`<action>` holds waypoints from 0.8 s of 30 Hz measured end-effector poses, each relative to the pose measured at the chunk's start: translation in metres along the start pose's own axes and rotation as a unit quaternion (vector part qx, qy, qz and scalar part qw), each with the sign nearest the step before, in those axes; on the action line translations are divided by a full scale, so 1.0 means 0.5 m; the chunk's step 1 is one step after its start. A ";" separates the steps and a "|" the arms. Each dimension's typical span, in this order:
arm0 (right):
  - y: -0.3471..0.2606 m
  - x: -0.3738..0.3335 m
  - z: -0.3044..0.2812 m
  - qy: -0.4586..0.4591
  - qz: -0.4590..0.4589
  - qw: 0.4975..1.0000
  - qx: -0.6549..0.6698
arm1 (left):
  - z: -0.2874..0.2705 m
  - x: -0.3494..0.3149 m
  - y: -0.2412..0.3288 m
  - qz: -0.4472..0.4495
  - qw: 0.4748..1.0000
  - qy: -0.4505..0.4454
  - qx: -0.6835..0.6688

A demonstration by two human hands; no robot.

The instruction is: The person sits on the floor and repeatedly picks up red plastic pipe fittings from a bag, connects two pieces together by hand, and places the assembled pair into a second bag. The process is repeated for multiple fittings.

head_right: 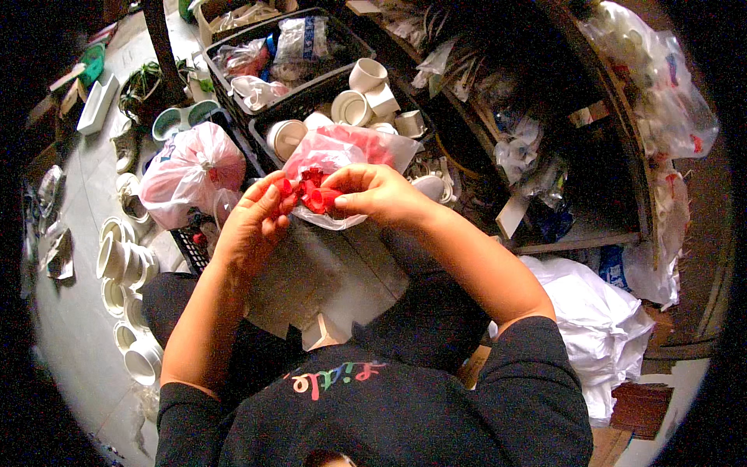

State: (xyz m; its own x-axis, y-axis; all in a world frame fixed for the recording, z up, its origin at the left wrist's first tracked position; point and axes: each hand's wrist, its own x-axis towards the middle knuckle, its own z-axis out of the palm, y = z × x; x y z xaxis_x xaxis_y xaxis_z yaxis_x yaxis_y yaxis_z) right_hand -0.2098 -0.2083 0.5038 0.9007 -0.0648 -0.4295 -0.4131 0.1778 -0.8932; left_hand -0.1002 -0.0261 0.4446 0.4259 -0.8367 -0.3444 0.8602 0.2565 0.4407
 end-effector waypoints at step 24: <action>0.003 -0.023 0.067 0.152 -0.245 0.920 -0.266 | 0.034 -0.014 -0.036 0.041 0.997 -0.017 0.062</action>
State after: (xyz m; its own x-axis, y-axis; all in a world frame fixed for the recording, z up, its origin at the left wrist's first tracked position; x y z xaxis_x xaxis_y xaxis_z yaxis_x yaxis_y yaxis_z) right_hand -0.2160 -0.1745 0.5120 0.9504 -0.2956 0.0965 -0.0484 -0.4471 -0.8932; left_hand -0.1235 -0.0334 0.4532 0.4812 -0.8322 -0.2757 0.7813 0.2645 0.5653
